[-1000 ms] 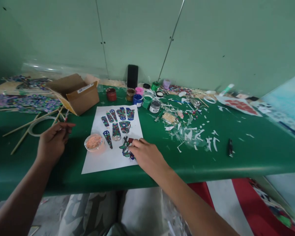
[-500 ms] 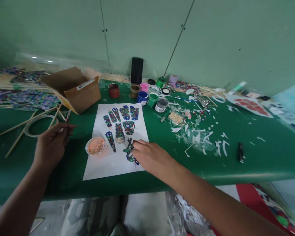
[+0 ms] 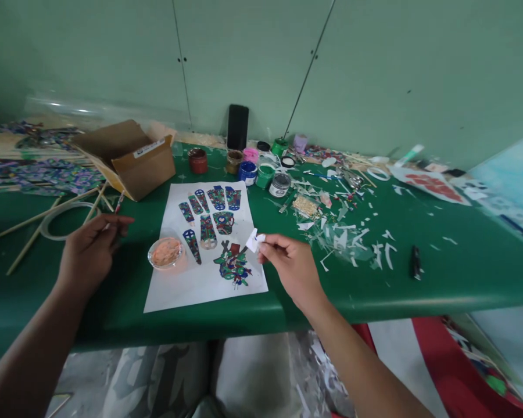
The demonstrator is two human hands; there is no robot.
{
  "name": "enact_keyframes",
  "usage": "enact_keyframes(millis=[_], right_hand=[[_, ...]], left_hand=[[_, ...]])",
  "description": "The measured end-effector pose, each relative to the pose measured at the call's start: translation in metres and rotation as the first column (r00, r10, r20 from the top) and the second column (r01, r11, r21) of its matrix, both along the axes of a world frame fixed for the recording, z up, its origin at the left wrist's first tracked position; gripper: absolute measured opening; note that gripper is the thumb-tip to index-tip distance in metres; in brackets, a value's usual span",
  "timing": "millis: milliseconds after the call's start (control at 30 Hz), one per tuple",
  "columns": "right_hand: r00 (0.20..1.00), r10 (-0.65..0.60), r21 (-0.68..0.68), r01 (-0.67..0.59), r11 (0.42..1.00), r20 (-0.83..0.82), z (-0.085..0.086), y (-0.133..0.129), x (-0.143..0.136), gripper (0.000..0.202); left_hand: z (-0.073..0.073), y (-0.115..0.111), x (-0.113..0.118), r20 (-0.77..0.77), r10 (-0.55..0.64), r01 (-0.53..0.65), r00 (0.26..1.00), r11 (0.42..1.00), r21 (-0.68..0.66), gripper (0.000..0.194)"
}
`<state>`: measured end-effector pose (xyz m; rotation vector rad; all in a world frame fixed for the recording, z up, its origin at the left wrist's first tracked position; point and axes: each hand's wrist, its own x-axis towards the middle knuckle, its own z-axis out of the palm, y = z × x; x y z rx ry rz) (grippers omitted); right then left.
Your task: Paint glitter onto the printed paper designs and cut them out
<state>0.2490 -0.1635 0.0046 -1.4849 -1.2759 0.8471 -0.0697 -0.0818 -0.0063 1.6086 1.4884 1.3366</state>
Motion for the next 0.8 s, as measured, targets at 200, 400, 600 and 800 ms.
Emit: enact_keyframes(millis=[200,400,600,800], right_hand=[[0.976,-0.209,-0.036,0.211,0.977,0.063,0.003,0.018,0.031,0.042],[0.716,-0.376,0.607,-0.084,0.79,0.588,0.019,-0.003,0.015,0.035],[0.657,-0.147,0.587,-0.521,0.619,0.739,0.032,-0.034,-0.051,0.055],[0.619,-0.21,0.599,-0.527,0.603,0.757,0.038,-0.029,-0.055,0.031]], left_hand=[[0.016,-0.009,0.008,0.133,0.035,-0.034,0.991,0.999,-0.013,0.01],[0.056,-0.05,0.037,0.24,0.013,-0.045,0.971,0.991,0.126,0.016],[0.07,-0.096,0.097,0.106,-0.253,0.262,0.962,0.962,-0.072,0.017],[0.06,-0.119,0.119,0.03,-0.322,0.323,0.946,0.946,-0.039,0.009]])
